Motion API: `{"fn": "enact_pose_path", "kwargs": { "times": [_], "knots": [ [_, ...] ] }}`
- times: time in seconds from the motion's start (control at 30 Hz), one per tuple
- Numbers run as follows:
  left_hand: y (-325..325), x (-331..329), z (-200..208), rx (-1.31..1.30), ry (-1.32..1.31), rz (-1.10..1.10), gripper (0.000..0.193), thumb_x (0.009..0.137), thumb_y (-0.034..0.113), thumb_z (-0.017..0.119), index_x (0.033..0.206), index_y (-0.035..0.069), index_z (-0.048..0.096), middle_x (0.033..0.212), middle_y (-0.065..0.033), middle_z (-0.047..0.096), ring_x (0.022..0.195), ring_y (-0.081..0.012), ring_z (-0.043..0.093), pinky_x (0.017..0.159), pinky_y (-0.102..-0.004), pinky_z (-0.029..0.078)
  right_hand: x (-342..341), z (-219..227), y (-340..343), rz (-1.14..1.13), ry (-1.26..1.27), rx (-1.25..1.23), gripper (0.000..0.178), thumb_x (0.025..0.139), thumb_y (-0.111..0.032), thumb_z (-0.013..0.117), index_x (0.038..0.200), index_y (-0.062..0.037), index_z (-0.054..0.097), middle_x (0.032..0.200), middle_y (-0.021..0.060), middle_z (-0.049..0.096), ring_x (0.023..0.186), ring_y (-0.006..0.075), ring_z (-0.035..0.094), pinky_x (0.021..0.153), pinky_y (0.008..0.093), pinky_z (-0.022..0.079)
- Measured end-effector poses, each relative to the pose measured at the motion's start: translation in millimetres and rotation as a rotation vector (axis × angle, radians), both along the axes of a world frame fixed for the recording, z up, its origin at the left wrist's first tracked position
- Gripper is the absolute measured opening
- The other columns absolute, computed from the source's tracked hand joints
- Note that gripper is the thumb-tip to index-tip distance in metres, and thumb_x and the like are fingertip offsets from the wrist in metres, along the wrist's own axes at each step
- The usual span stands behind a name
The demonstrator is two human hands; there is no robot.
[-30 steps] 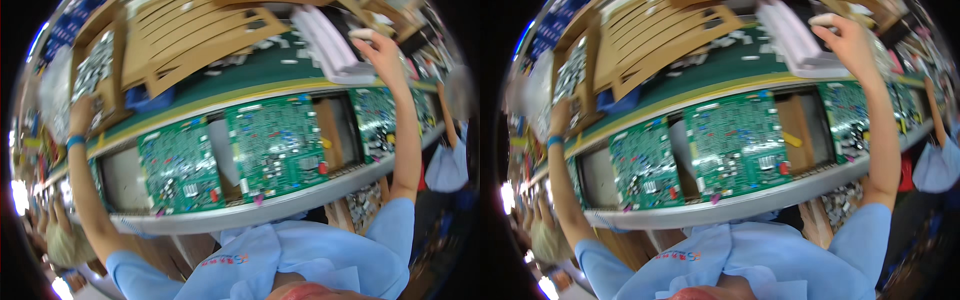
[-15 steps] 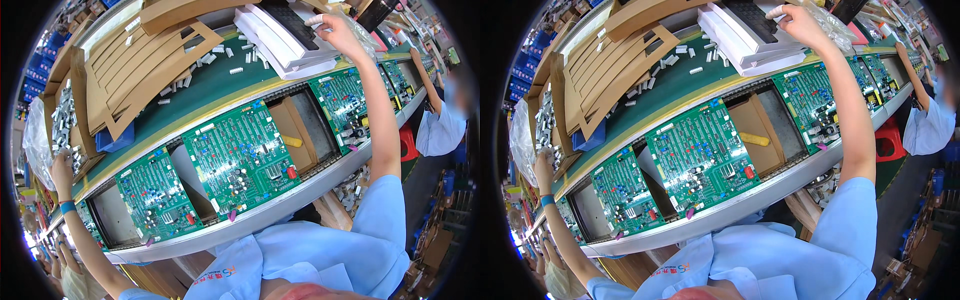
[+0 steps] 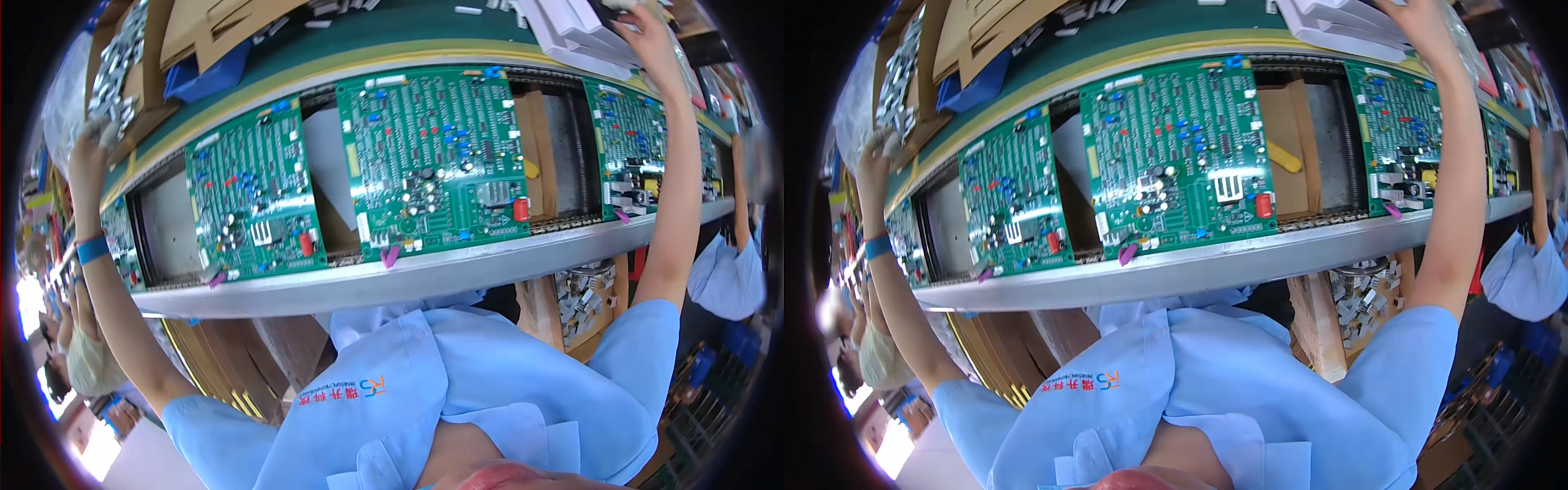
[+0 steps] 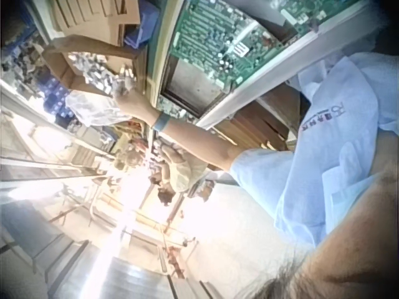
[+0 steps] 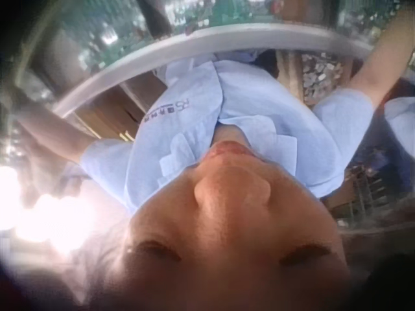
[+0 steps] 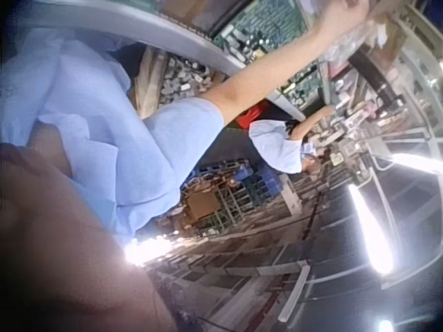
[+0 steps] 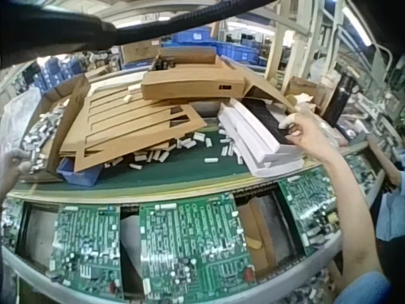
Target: Manually assemble components such as transformers and heatsinks onto green printed circuit boards (PCBs) on a moving assembly line.
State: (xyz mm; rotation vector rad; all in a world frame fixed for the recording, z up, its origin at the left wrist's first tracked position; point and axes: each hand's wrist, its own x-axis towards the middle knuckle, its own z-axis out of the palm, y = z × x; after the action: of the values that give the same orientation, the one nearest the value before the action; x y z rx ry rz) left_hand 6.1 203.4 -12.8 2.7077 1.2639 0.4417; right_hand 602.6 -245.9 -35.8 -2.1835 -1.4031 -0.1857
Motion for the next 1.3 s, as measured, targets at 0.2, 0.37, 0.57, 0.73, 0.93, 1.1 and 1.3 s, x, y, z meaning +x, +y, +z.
{"fn": "enact_pose_path", "kwargs": {
  "times": [0.2,0.37,0.57,0.73,0.93,1.1,1.3],
  "knots": [
    [-62.0,15.0,18.4,-0.069,-0.005,0.127,0.033,0.089,0.019,0.06,0.117,0.004,0.065,0.102,-0.0104,0.07,0.088,-0.0151,0.065,0.079,-0.0282,0.049,-13.2,5.8,-2.8,-0.092,-0.196,0.147,0.027,0.079,0.002,0.066,0.104,-0.0049,0.06,0.088,0.0053,0.06,0.081,0.0146,0.059,0.072,0.0287,0.048],
    [-85.4,10.6,9.1,-0.163,-0.235,-0.029,0.034,0.091,0.024,0.063,0.118,0.003,0.066,0.091,-0.0039,0.069,0.068,-0.0076,0.057,0.065,-0.0235,0.045,-108.7,38.3,-13.1,0.183,0.411,0.23,0.034,0.085,-0.004,0.066,0.119,-0.0023,0.062,0.105,0.0095,0.067,0.083,0.0117,0.062,0.073,0.025,0.051],
    [-149.7,30.5,6.5,-0.422,-0.333,-0.229,0.032,0.096,0.02,0.058,0.122,0.003,0.063,0.101,-0.0019,0.067,0.075,-0.0064,0.056,0.075,-0.0213,0.047,-284.0,18.3,12.2,0.523,0.335,-0.112,0.024,0.076,-0.009,0.07,0.098,-0.0035,0.062,0.092,0.0089,0.062,0.075,0.0225,0.063,0.064,0.0323,0.051],
    [-183.1,45.9,1.5,-0.618,-0.414,-0.295,0.03,0.094,0.013,0.059,0.122,0.001,0.061,0.096,-0.0028,0.066,0.079,-0.0078,0.058,0.076,-0.0231,0.049,-300.9,-12.8,15.3,0.536,0.075,-0.259,0.022,0.077,-0.015,0.07,0.092,-0.0031,0.06,0.088,0.0099,0.055,0.076,0.0274,0.062,0.061,0.0384,0.05],
    [-218.3,39.8,0.7,-0.438,-0.339,-0.261,0.028,0.084,0.013,0.071,0.109,0.002,0.065,0.091,-0.0015,0.068,0.076,-0.0068,0.059,0.07,-0.021,0.046,-311.3,-7.8,21.5,0.541,-0.048,-0.353,0.021,0.076,-0.015,0.07,0.09,-0.0034,0.06,0.087,0.0087,0.055,0.078,0.0253,0.063,0.059,0.0374,0.051],
    [-243.9,55.8,3.8,-0.437,-0.347,-0.233,0.019,0.079,0.012,0.073,0.097,0.005,0.072,0.086,-0.0017,0.07,0.068,-0.008,0.058,0.065,-0.0226,0.046,-314.7,-6.3,22.0,0.535,-0.068,-0.4,0.019,0.076,-0.014,0.07,0.088,-0.0033,0.06,0.084,0.0078,0.055,0.078,0.0248,0.063,0.058,0.0373,0.051],
    [-270.9,85.5,-2.2,-0.58,-0.319,-0.384,0.023,0.08,0.004,0.071,0.102,0.003,0.07,0.09,-0.0024,0.069,0.071,-0.0061,0.059,0.067,-0.0224,0.048,-305.4,4.2,23.3,0.562,0.0,-0.268,0.021,0.075,-0.013,0.072,0.092,-0.0046,0.063,0.086,0.0089,0.057,0.078,0.0271,0.062,0.062,0.0364,0.051]
  ]
}}
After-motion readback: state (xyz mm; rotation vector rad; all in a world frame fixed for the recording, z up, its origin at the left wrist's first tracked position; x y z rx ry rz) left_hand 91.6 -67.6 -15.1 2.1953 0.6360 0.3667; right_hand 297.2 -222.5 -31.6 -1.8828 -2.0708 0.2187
